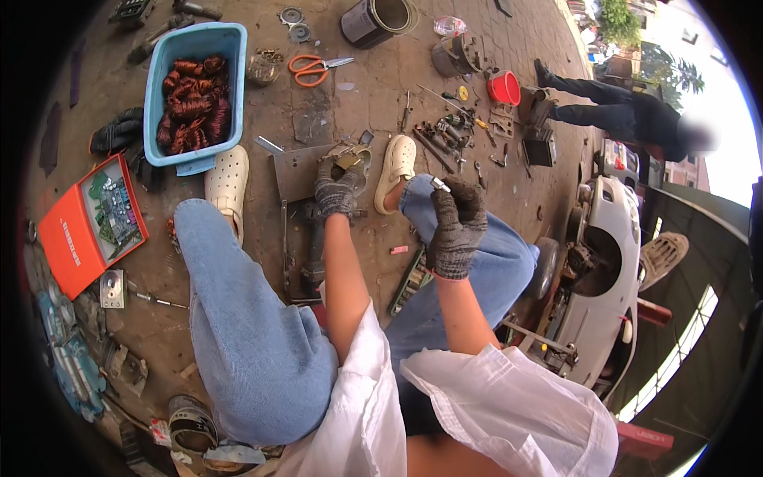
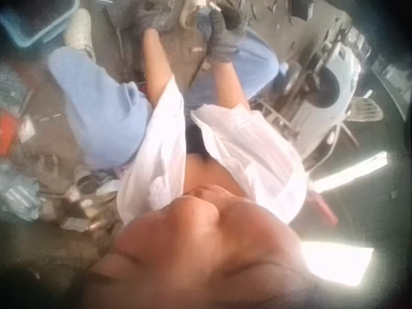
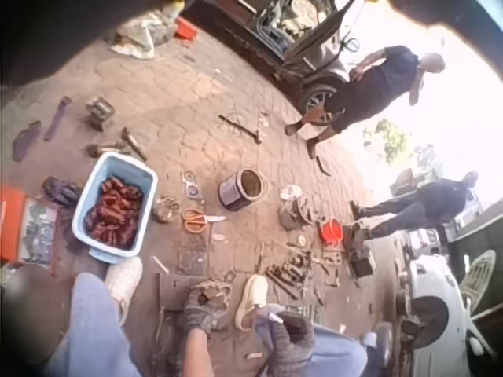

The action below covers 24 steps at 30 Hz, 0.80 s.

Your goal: The person sits on the ground and uses a cordless impact wrench to remove bolts from a metallic engine casing. They then separate the casing halves, inspect the interior, and handle small internal components with gloved hands.

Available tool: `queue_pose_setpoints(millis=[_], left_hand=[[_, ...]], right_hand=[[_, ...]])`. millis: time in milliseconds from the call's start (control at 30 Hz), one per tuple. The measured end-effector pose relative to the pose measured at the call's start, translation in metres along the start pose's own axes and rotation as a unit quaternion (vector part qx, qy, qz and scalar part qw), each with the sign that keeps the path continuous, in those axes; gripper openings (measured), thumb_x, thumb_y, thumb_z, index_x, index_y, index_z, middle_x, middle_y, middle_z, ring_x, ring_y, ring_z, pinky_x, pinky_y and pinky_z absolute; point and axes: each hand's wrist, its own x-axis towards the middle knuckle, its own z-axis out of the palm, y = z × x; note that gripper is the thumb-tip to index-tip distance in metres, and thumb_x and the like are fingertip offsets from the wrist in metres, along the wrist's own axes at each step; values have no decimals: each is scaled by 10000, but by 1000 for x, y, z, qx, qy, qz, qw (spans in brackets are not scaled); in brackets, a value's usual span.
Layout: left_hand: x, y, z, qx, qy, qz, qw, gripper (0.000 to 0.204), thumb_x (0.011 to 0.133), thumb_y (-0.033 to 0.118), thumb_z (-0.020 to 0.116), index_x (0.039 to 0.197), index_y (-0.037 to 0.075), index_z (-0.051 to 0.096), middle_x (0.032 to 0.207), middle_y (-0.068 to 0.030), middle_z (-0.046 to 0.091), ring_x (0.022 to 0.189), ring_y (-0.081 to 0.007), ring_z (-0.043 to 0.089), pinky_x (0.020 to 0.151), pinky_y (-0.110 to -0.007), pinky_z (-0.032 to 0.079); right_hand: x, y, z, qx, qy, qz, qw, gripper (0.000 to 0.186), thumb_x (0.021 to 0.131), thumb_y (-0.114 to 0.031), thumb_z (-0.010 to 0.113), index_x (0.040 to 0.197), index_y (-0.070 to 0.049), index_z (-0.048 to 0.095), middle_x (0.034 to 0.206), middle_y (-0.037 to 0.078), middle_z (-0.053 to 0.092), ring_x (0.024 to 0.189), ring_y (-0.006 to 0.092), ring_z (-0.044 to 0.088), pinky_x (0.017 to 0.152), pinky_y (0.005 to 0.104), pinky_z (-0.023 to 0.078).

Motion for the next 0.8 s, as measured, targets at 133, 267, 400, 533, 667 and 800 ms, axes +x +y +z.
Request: queue_pose_setpoints(millis=[133,267,400,533,667,800], left_hand=[[4,4,-1,110,1,50,993,488,733,67,688,1177,-12,504,1102,-121,577,976,-208,556,872,-323,439],[5,-1,-1,244,-4,127,961,474,756,90,684,1180,-12,497,1092,-125,575,978,-216,550,867,-335,440],[-24,18,8,431,22,226,873,491,776,143,679,1197,-16,481,1165,-153,536,1042,-259,519,915,-351,405],[-32,23,5,422,21,224,878,485,803,174,654,1203,-26,468,1193,-162,519,1061,-270,504,921,-350,399],[-29,26,-3,408,54,186,892,495,844,264,595,1222,-25,457,1214,-155,516,1048,-254,517,890,-332,424],[-47,21,-28,525,27,152,837,522,849,296,580,1242,-19,444,1236,-160,500,1073,-248,502,918,-328,403]], right_hand=[[17,-58,-83,138,103,-21,985,150,814,-131,586,909,-17,564,832,68,602,766,140,567,710,254,443],[12,-78,-190,394,101,12,914,138,826,-45,550,961,-21,566,943,90,563,833,171,577,757,266,491],[4,-42,-260,413,162,13,896,204,835,-43,547,1033,8,548,981,115,576,875,189,584,765,279,526],[16,79,-321,393,206,80,893,123,825,-21,549,939,24,551,920,109,581,821,195,585,730,266,532],[25,296,-344,257,198,119,938,60,813,3,568,870,20,564,843,90,596,771,185,598,688,246,545],[12,421,-350,33,300,313,900,133,804,32,579,935,8,586,942,104,599,826,215,611,712,257,549]])
